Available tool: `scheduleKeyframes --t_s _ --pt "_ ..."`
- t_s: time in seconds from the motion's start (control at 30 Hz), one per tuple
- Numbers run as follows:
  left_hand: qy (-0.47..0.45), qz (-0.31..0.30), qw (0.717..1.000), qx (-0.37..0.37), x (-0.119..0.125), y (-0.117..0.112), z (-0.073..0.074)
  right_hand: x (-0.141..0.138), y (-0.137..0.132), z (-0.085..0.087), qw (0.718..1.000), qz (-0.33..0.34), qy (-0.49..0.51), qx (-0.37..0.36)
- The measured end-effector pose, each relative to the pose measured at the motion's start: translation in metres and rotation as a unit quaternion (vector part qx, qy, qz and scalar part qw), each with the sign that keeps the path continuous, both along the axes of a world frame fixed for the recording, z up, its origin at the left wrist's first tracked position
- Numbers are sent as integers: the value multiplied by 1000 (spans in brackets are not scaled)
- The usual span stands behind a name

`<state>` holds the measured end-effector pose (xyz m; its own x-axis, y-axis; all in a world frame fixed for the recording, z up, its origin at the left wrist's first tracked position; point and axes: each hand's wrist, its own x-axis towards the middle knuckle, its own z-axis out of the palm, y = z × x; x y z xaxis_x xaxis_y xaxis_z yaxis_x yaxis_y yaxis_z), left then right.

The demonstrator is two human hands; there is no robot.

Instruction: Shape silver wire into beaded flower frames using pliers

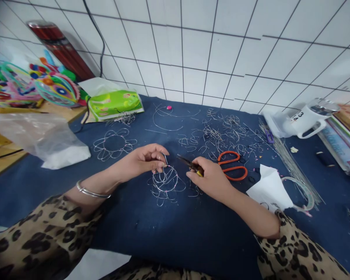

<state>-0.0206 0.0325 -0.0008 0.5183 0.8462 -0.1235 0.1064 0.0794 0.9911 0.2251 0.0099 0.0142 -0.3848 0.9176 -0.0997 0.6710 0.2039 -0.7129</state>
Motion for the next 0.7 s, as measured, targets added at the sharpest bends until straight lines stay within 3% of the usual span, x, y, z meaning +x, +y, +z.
scheduleKeyframes --t_s 0.3,0.57,0.7 --pt "-51 3 999 3 6 -10 5 -16 -9 9 995 9 57 -82" --pt "-64 8 998 0 8 -12 7 -27 -12 18 1000 14 -8 2" --pt "-70 11 998 6 8 -11 6 -30 -14 15 999 -1 14 40"
